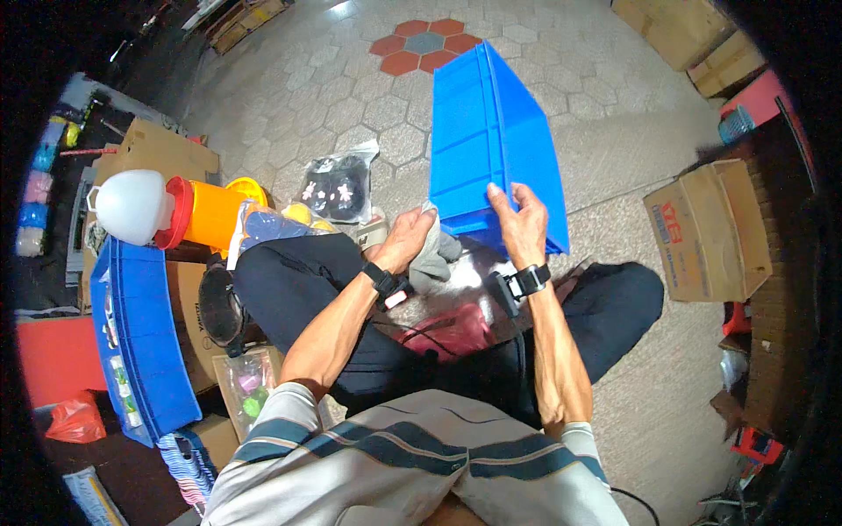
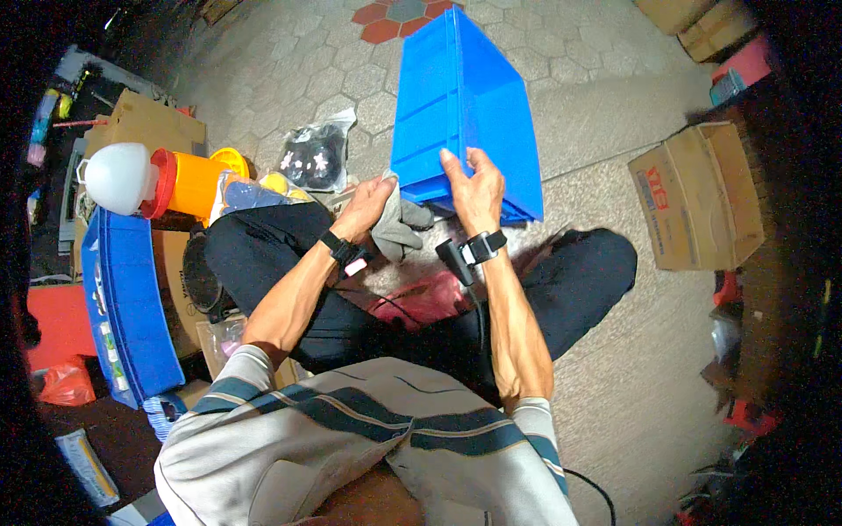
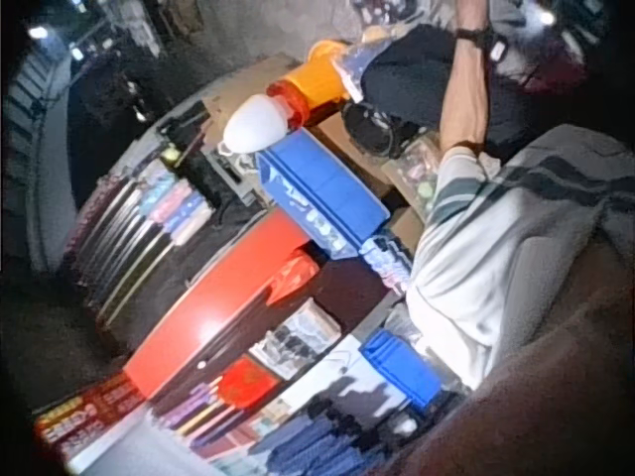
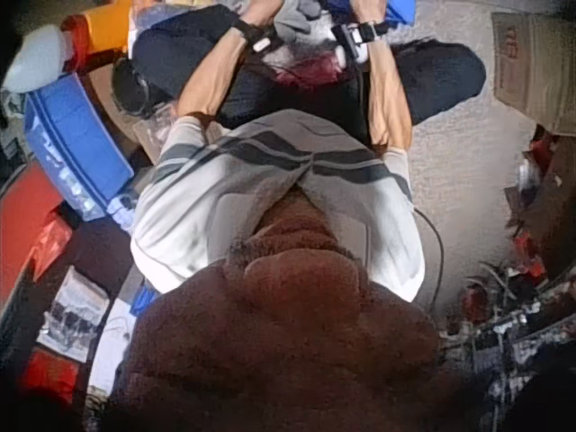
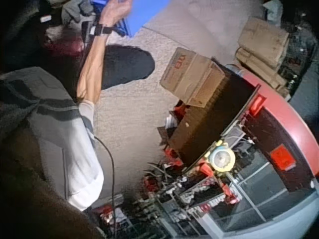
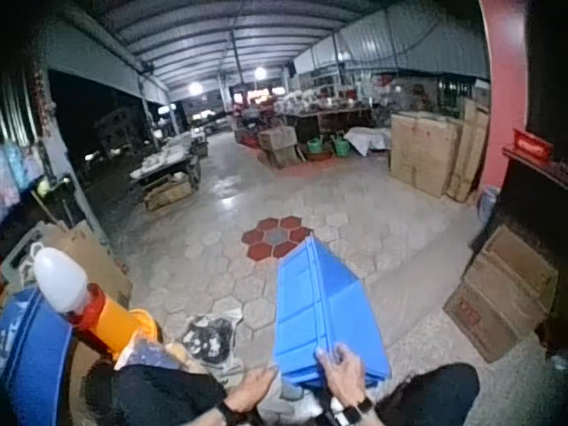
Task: The person sits cross-legged on the floor and wipes a blue plastic bin with a cloth. They rotate the bin to clean multiple sides and edges, then set it down.
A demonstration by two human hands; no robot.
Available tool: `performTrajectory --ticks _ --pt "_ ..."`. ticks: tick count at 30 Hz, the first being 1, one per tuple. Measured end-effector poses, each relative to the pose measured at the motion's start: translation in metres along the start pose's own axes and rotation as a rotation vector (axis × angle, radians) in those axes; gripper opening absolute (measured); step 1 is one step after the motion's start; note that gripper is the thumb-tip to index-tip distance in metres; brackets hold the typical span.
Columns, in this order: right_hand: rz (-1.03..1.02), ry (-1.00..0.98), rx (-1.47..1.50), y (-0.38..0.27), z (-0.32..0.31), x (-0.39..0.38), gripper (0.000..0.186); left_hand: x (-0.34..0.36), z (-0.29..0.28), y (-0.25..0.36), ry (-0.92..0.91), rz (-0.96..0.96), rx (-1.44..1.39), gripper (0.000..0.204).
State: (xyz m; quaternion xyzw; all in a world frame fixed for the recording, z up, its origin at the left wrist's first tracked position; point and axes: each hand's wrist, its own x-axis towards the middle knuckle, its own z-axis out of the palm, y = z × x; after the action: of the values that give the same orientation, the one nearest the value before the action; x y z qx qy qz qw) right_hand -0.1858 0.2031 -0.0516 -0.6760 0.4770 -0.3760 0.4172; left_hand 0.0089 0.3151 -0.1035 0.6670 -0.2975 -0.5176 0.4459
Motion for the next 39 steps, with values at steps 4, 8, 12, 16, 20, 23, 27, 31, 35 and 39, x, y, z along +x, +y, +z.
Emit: performTrajectory --ticks 4,8,12,16,20,23,27,31,35,39 --pt "-0.054 -0.039 -0.079 -0.02 0.008 0.0 0.052 0.005 -0.002 -0.004 0.026 0.099 -0.098 0.049" --pt "-0.185 -0.096 -0.142 -0.029 0.007 0.002 0.045 0.025 -0.013 -0.012 0.084 0.006 0.073 0.044" --pt "-0.365 -0.23 -0.137 -0.025 -0.005 0.004 0.054 0.044 -0.021 -0.008 0.135 -0.152 -0.072 0.046" --pt "-0.217 -0.359 -0.261 -0.002 -0.05 -0.007 0.062 0.048 -0.031 0.009 0.136 -0.129 0.125 0.053" --pt "0.006 -0.329 -0.47 0.022 -0.082 -0.019 0.053 0.053 -0.035 0.012 0.13 -0.156 0.078 0.056" --pt "-0.037 -0.266 -0.449 0.028 -0.078 -0.016 0.057 0.055 -0.034 0.004 0.052 -0.122 -0.151 0.058" --pt "-0.052 -0.148 -0.476 0.022 -0.06 -0.016 0.056 0.056 -0.038 -0.001 0.125 -0.163 -0.286 0.05" --pt "-0.055 -0.072 -0.448 0.011 -0.055 -0.018 0.056 0.057 -0.035 0.0 0.22 -0.097 -0.284 0.046" --pt "0.001 -0.104 -0.483 0.004 -0.056 -0.016 0.054 0.053 -0.026 0.0 0.175 -0.024 -0.47 0.04" --pt "-0.008 -0.081 -0.526 -0.004 -0.051 -0.014 0.056 0.041 -0.029 0.003 0.326 -0.018 -0.07 0.053"
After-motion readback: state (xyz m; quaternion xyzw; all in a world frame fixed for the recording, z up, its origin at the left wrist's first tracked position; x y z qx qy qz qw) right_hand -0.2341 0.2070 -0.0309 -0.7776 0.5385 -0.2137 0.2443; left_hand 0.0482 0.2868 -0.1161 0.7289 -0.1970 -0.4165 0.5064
